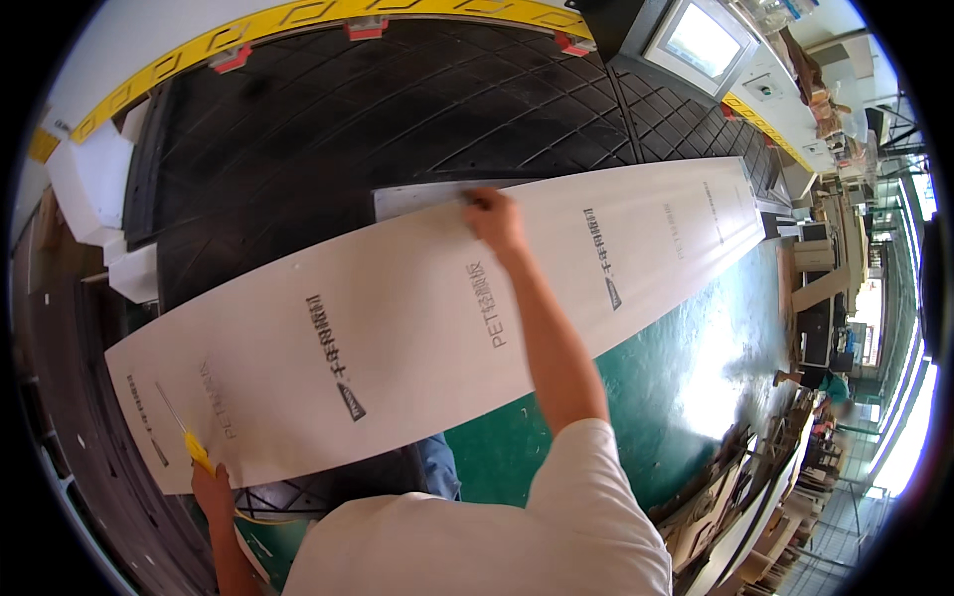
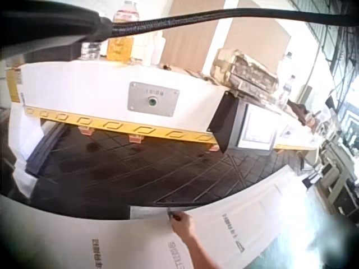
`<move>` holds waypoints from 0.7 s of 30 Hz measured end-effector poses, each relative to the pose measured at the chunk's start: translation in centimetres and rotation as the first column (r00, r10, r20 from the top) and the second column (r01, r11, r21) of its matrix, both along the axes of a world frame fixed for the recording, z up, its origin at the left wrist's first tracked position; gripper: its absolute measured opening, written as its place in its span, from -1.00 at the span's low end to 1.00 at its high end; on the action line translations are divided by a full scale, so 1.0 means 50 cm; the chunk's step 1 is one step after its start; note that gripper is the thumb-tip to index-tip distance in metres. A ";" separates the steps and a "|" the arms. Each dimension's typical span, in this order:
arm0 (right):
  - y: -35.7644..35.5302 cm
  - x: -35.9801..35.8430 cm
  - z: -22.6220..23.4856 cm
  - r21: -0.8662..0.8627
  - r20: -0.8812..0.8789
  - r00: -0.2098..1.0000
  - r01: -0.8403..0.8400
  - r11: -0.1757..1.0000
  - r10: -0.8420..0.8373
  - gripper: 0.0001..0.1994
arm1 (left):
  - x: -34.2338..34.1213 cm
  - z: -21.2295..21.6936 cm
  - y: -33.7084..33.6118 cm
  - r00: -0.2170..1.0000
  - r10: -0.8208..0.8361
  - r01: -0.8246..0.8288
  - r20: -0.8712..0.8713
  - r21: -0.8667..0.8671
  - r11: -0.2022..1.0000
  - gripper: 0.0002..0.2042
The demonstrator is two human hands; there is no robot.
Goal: The person peels protective film off large white boards in a workshop. They use a yellow tool to lift the film edges and pull the film off by hand, repeating the process for multiple boards. The person also briefly handles a small white bottle at the end.
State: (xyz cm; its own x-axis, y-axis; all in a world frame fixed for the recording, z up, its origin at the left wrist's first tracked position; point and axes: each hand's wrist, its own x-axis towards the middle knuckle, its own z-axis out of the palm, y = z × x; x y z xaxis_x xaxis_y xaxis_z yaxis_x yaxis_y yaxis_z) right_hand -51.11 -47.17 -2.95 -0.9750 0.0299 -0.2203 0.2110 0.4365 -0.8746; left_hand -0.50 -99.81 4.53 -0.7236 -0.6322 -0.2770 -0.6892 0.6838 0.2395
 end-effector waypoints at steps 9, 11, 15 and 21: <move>0.607 -0.204 -0.027 0.692 -0.322 0.932 0.350 0.632 -0.163 -0.73 | -0.298 0.168 0.199 0.976 -0.042 0.043 0.216 0.000 0.999 -0.62; 0.609 -0.230 -0.018 0.669 -0.336 0.925 0.368 0.646 -0.178 -0.73 | -0.374 0.206 0.275 0.971 0.148 -0.205 0.188 0.343 0.917 -0.62; 0.583 -0.207 -0.050 0.399 -0.228 0.925 0.374 0.837 -0.304 -0.74 | -0.406 0.162 0.374 0.937 -0.342 0.311 0.068 0.281 0.908 -0.69; 0.187 0.033 0.008 0.264 -0.177 0.984 0.069 0.962 -0.022 -0.80 | -0.462 0.183 0.535 0.876 -0.481 0.428 -0.020 0.492 0.758 -0.70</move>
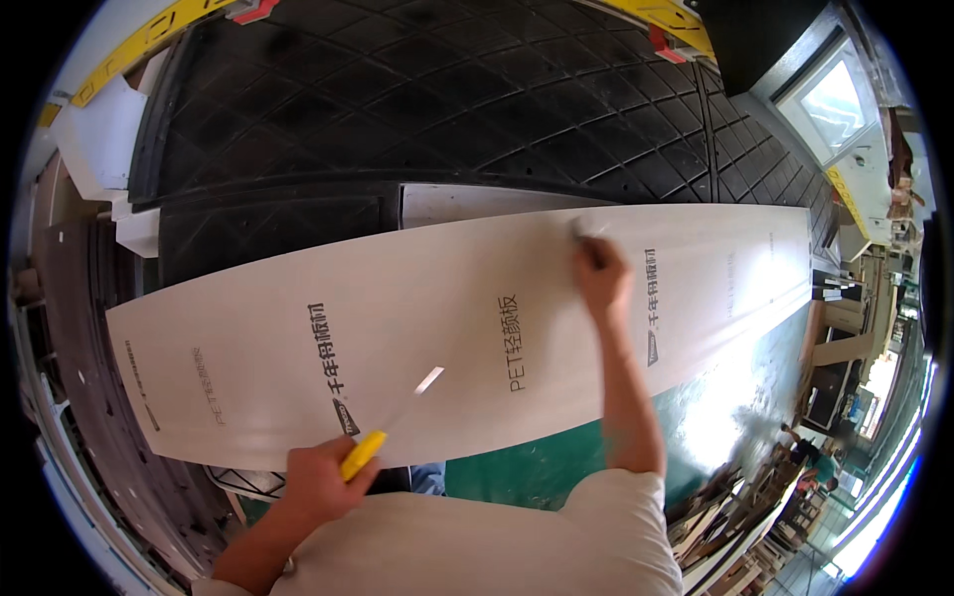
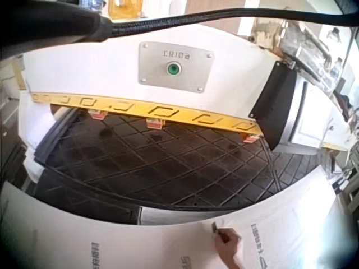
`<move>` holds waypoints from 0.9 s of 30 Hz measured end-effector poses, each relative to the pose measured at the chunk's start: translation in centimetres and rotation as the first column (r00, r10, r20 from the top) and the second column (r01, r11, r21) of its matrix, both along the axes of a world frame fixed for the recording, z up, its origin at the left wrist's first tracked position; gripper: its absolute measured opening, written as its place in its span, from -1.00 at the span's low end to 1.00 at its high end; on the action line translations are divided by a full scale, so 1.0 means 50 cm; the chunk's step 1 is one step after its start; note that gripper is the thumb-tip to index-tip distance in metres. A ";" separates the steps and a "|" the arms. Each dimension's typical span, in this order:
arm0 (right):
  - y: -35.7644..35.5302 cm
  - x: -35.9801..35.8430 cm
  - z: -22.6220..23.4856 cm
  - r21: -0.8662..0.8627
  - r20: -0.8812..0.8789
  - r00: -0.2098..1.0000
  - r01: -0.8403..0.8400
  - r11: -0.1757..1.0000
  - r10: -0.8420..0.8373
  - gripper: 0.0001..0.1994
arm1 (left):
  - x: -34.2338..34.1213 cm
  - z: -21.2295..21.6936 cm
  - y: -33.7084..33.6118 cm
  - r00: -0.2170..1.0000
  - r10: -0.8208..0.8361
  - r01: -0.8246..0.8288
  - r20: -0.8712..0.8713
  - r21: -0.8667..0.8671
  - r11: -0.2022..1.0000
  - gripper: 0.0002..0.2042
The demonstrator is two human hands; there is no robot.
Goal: The person peels protective film off large white boards in a workshop. They use a yellow tool to lift the film edges and pull the film off by hand, repeating the process for multiple boards. The person also briefly handles a small white bottle at the end.
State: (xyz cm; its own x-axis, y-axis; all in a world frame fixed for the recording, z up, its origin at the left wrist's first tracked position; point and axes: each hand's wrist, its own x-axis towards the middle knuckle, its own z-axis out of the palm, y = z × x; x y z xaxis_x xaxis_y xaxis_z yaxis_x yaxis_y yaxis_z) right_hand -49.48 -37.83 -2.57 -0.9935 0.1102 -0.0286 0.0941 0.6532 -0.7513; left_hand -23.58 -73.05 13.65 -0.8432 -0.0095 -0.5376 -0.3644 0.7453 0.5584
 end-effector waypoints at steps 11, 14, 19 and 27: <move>0.020 0.005 0.019 -0.251 0.153 0.985 0.120 0.960 -0.083 -0.80 | 0.044 -0.029 -0.026 0.977 0.071 -0.084 -0.202 -0.056 0.995 -0.75; 0.226 -0.150 0.003 0.021 -0.008 0.963 0.269 0.963 -0.269 -0.78 | 0.102 -0.049 -0.105 0.992 -0.054 0.093 0.115 -0.373 0.923 -0.73; 0.394 -0.287 0.002 0.299 0.019 0.918 0.372 0.879 -0.396 -0.72 | 0.150 -0.059 -0.173 0.843 0.448 -0.444 0.297 -0.084 0.892 -0.76; 0.246 -0.237 -0.040 0.414 -0.244 0.969 0.138 0.900 -0.037 -0.79 | 0.157 -0.085 -0.241 0.739 0.673 -0.674 -0.025 -0.006 0.739 -0.62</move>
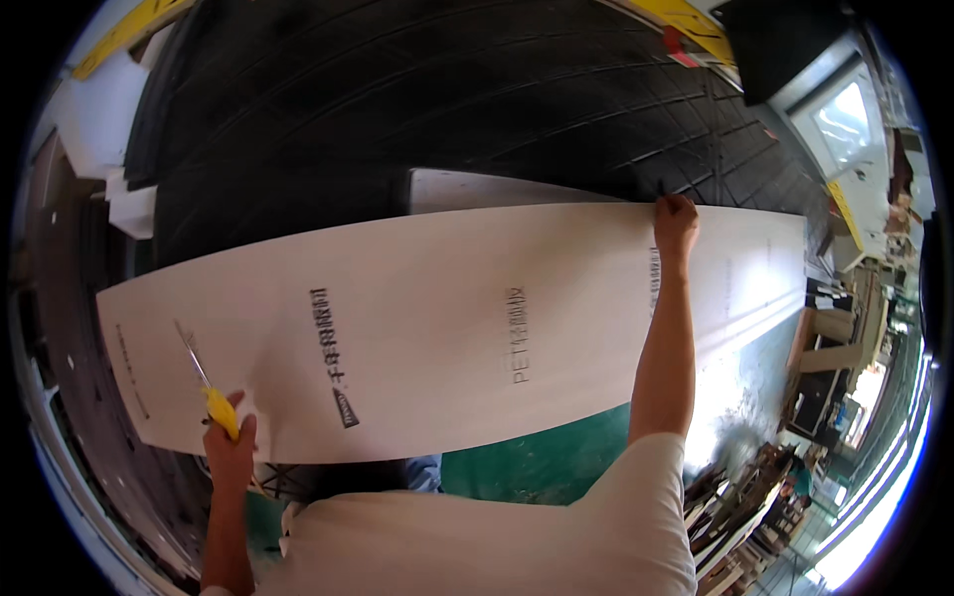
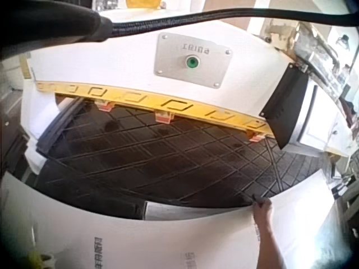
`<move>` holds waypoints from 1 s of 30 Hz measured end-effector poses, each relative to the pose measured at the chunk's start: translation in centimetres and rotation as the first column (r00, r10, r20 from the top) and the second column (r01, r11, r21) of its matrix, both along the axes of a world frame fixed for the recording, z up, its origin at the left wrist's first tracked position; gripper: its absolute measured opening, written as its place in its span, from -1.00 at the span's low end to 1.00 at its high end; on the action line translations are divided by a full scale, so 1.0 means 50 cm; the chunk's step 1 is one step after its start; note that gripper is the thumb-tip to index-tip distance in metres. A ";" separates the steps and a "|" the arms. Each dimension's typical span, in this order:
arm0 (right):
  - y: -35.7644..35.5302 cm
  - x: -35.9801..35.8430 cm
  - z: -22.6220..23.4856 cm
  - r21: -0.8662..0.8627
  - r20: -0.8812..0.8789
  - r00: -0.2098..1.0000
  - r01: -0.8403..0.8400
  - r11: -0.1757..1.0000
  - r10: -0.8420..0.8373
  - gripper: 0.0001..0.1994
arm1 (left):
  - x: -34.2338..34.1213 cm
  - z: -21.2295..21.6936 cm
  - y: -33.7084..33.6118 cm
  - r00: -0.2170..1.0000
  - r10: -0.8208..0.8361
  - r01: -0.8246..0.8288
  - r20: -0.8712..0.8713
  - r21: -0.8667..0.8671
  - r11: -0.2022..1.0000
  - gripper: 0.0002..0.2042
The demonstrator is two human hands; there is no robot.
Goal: The person peels protective film off large white boards in a workshop. They use a yellow tool to lift the film edges and pull the film off by hand, repeating the process for multiple boards. The person also briefly handles a small white bottle at the end.
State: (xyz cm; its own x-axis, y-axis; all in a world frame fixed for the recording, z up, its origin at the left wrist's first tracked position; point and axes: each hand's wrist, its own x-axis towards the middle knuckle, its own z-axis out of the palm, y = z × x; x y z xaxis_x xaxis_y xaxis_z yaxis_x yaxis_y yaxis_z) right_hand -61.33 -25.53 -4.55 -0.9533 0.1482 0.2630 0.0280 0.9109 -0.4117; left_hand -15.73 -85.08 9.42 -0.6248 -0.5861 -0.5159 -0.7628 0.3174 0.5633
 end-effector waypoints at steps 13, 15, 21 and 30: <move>-0.837 0.357 0.055 -0.337 -0.047 0.843 -0.518 0.786 0.536 -0.94 | 0.010 -0.124 -0.287 0.818 -0.570 0.537 0.080 -0.461 0.707 -0.50; -0.810 0.353 0.057 -0.431 -0.016 0.856 -0.472 0.769 0.517 -0.98 | 0.018 -0.145 -0.340 0.870 -0.480 0.486 0.113 -0.353 0.799 -0.31; -0.431 0.258 0.065 -0.376 0.139 0.943 -0.231 0.897 0.301 -0.81 | 0.142 -0.237 -0.385 0.903 -0.418 0.421 0.098 -0.391 0.818 -0.23; 0.159 0.008 0.023 -0.157 0.188 0.939 0.318 0.935 -0.288 -0.72 | 0.151 -0.237 -0.420 0.942 -0.316 0.336 0.116 -0.372 0.866 -0.32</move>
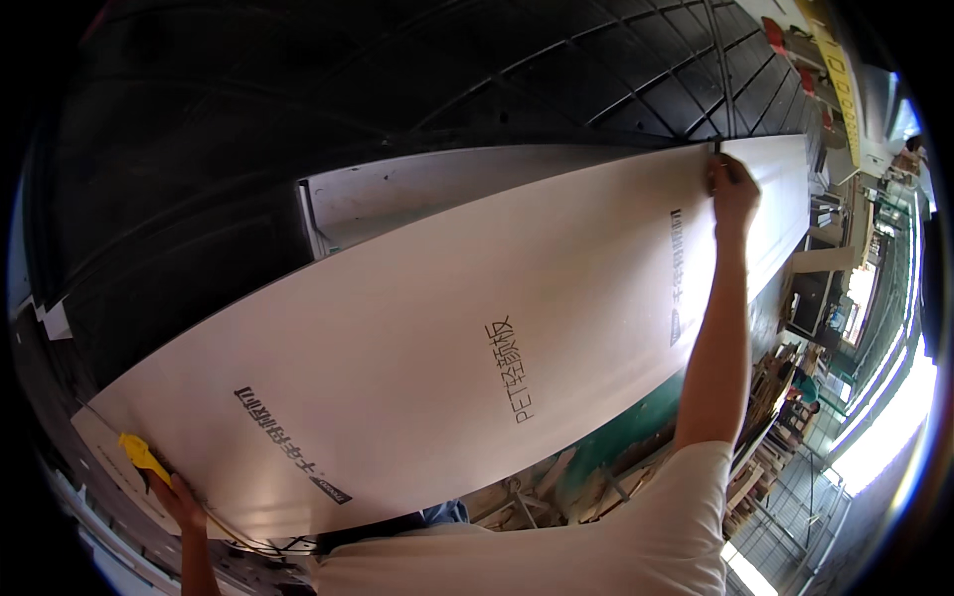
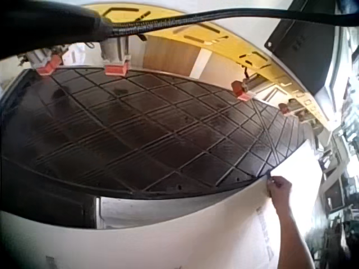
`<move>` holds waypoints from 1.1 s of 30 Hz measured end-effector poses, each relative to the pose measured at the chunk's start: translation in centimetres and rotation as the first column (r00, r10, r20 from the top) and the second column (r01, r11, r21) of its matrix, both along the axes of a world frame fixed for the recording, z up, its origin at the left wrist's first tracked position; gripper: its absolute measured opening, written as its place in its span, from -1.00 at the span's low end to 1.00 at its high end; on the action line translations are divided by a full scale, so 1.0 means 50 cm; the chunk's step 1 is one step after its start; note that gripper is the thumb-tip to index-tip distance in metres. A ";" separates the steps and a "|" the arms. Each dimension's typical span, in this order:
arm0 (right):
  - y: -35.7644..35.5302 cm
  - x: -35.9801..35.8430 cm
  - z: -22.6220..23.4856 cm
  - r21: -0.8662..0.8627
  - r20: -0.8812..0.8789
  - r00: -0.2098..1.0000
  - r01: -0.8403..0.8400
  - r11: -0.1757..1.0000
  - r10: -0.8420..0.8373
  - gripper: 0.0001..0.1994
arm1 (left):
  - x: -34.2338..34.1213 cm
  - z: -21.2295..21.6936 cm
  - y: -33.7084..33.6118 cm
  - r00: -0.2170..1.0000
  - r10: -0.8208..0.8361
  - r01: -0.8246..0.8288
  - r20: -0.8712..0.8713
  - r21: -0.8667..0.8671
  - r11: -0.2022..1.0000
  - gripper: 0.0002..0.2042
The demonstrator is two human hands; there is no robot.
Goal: The person peels protective film off large white boards in a workshop. They use a yellow tool to lift the film edges and pull the film off by hand, repeating the process for multiple boards. The person also briefly handles a small white bottle at the end.
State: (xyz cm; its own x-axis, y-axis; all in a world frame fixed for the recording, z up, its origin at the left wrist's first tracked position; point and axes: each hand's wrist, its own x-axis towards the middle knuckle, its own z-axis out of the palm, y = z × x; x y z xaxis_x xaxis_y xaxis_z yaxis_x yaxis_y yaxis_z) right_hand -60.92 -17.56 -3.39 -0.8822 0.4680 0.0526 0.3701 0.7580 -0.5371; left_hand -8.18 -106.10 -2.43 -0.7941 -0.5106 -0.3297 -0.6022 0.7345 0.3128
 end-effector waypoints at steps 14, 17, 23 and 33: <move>-0.604 0.176 -0.002 0.035 -0.182 0.891 -0.418 0.908 0.417 -0.90 | 0.000 0.026 0.018 0.997 0.077 -0.077 0.012 0.018 0.997 -0.25; -0.708 0.209 0.015 -0.036 -0.197 0.793 -0.593 0.804 0.576 -0.78 | -0.005 0.016 0.013 1.000 0.020 -0.019 0.016 -0.088 0.996 -0.22; -0.723 0.248 0.027 -0.143 -0.226 0.599 -0.800 0.582 0.768 -0.67 | 0.006 0.013 -0.014 0.997 0.060 -0.060 0.047 -0.006 0.998 -0.24; 0.011 -0.054 -0.033 0.272 -0.159 0.984 0.126 0.954 -0.085 -0.72 | 0.035 -0.006 -0.033 0.989 0.107 -0.091 0.106 -0.142 0.986 -0.27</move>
State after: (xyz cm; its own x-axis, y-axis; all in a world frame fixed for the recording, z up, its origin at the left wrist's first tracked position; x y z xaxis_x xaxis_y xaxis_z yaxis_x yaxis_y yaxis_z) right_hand -63.61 -16.99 -5.05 -0.8019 0.5061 0.3175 0.3906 0.8462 -0.3624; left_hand -6.42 -107.74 -2.74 -0.6988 -0.6313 -0.3362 -0.6999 0.7005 0.1395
